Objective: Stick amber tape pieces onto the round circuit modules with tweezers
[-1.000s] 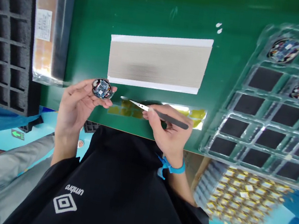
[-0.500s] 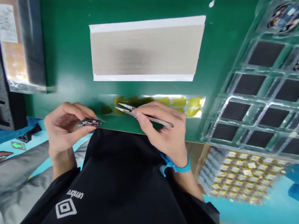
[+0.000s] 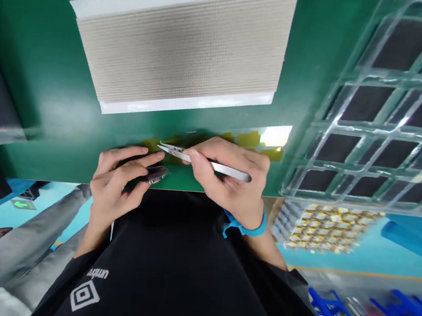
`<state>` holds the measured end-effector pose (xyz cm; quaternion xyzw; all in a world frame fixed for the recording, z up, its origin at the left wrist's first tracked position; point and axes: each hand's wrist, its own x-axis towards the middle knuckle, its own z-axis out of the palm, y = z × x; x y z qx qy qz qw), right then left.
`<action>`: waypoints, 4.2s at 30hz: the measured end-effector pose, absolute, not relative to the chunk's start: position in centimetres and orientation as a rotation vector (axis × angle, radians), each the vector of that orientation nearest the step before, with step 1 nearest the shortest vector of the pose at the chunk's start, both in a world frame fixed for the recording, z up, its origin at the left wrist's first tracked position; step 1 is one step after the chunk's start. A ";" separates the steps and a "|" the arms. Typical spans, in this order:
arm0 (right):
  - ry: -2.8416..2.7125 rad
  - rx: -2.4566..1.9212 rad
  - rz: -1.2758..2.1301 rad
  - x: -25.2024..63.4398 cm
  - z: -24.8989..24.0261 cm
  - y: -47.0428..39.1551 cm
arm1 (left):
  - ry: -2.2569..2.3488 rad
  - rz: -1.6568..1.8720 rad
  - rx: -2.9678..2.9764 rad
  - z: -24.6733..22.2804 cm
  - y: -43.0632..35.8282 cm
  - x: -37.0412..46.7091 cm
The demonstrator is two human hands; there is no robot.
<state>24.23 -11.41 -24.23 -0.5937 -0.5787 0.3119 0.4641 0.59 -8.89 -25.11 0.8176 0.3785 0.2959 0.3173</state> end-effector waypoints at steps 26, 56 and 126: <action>-1.445 -1.569 0.936 24.0 -22.9 -10.2 | 0.950 0.715 2.344 -25.4 -9.0 0.9; -1.413 -1.512 0.871 24.2 -24.2 -10.7 | 0.995 0.768 2.270 -25.1 -9.3 0.7; -1.316 -1.526 0.839 23.0 -24.4 -10.9 | 1.199 0.935 2.323 -25.9 -9.7 1.3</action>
